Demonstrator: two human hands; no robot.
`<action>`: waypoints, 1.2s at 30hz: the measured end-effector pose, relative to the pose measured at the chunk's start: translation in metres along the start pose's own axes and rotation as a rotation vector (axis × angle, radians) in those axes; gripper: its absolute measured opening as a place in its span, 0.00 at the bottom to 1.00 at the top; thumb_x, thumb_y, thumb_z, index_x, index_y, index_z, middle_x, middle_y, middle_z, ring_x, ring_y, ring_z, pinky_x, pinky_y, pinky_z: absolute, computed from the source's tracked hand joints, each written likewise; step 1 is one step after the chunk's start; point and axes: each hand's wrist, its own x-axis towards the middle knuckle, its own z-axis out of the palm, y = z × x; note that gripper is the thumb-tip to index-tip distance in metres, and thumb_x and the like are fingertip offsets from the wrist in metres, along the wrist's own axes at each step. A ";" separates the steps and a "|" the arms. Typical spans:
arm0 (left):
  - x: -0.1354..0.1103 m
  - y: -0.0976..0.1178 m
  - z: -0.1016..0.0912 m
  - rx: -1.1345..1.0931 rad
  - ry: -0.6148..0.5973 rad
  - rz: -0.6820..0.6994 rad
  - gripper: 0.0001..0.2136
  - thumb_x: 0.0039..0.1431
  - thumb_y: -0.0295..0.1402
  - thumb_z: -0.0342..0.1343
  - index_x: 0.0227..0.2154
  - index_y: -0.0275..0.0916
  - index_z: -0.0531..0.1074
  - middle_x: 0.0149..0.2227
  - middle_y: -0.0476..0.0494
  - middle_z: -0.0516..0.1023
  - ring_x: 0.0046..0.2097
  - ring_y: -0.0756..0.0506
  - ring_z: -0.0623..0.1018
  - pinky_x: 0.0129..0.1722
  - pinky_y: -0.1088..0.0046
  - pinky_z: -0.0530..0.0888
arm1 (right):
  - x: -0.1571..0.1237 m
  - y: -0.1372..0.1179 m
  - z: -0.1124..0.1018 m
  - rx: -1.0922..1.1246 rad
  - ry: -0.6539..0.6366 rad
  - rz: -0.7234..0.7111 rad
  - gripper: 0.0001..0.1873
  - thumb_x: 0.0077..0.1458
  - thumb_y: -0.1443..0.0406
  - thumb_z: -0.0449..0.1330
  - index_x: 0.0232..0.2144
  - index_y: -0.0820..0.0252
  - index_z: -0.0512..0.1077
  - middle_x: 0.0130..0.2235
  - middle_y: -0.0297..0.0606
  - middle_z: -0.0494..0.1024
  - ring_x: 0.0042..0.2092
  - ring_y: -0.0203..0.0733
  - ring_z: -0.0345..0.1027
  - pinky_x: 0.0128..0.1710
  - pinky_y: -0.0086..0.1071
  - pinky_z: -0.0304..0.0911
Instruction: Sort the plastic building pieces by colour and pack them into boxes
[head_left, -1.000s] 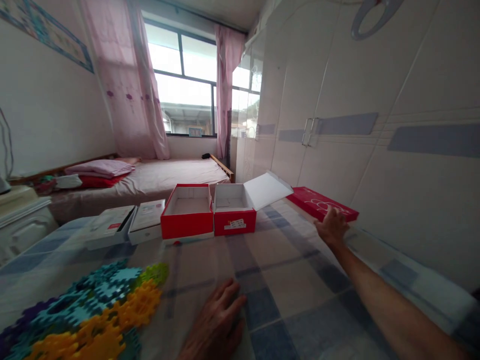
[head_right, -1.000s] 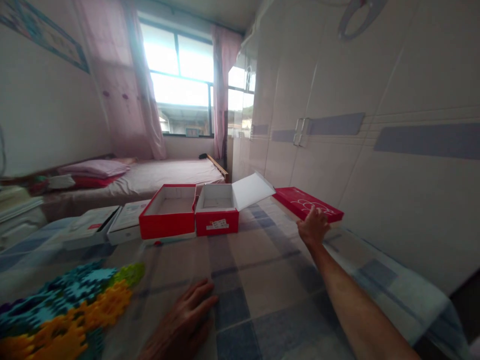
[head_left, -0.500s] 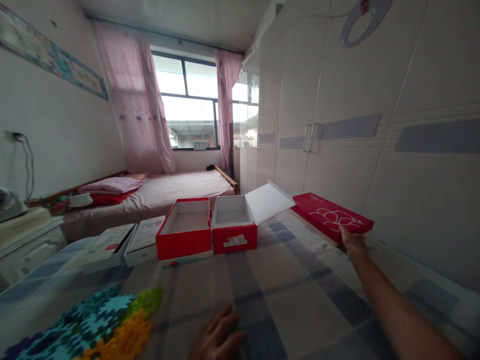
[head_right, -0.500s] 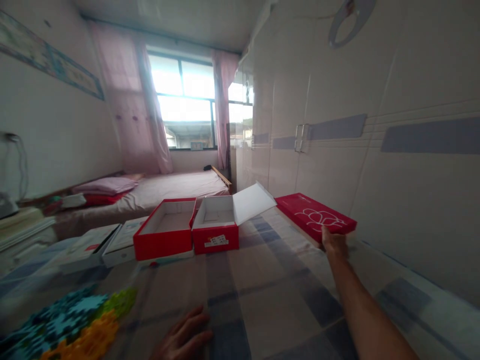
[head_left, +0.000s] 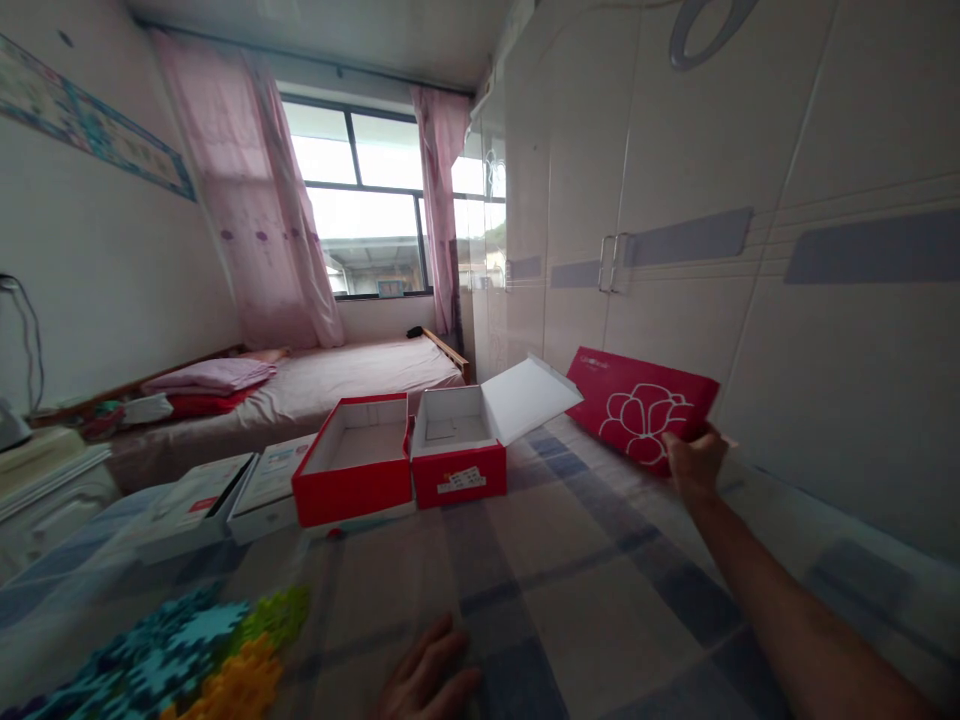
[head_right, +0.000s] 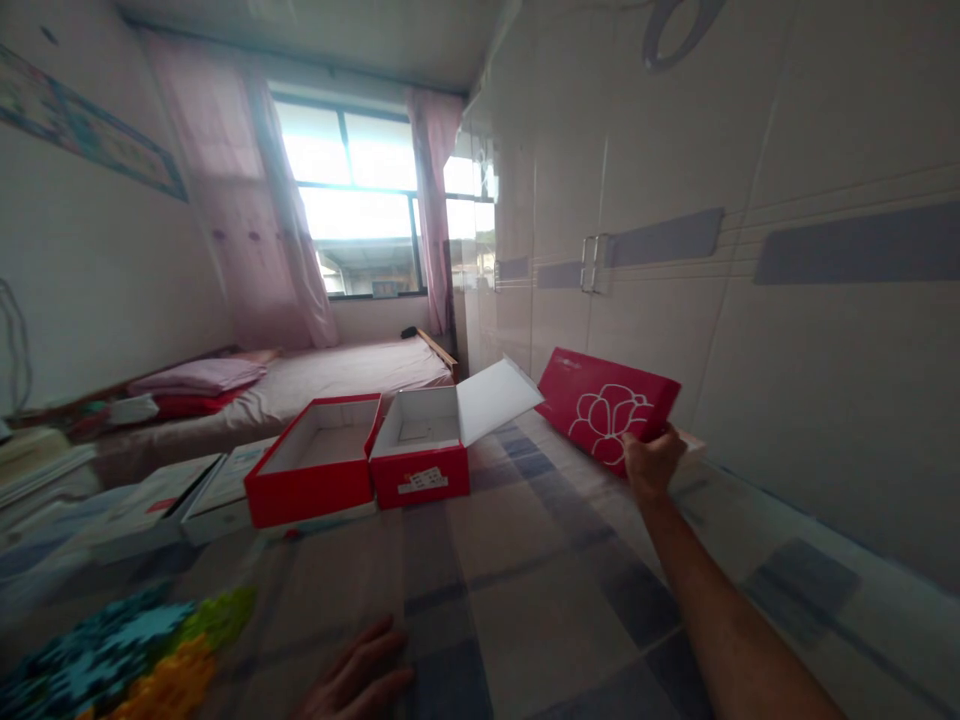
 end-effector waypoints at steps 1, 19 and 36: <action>0.000 0.000 0.000 0.000 -0.016 0.002 0.11 0.62 0.39 0.48 0.41 0.42 0.72 0.42 0.42 0.78 0.49 0.47 0.76 0.43 0.80 0.75 | -0.005 -0.010 0.001 0.015 -0.020 -0.018 0.24 0.37 0.61 0.57 0.39 0.66 0.68 0.34 0.44 0.72 0.36 0.47 0.65 0.37 0.39 0.64; -0.012 -0.003 0.004 0.046 -0.099 0.015 0.12 0.60 0.37 0.51 0.45 0.43 0.70 0.45 0.43 0.77 0.50 0.45 0.76 0.43 0.79 0.75 | -0.059 -0.035 0.000 -0.509 -0.870 -0.674 0.32 0.42 0.70 0.55 0.53 0.63 0.63 0.55 0.47 0.66 0.59 0.53 0.54 0.58 0.47 0.47; 0.009 0.019 -0.019 -0.146 -0.169 -0.216 0.16 0.52 0.26 0.51 0.45 0.43 0.70 0.48 0.42 0.75 0.53 0.44 0.73 0.48 0.72 0.74 | -0.019 0.006 -0.033 -0.915 -0.609 -0.467 0.11 0.55 0.67 0.49 0.32 0.64 0.71 0.40 0.50 0.74 0.47 0.51 0.65 0.48 0.40 0.55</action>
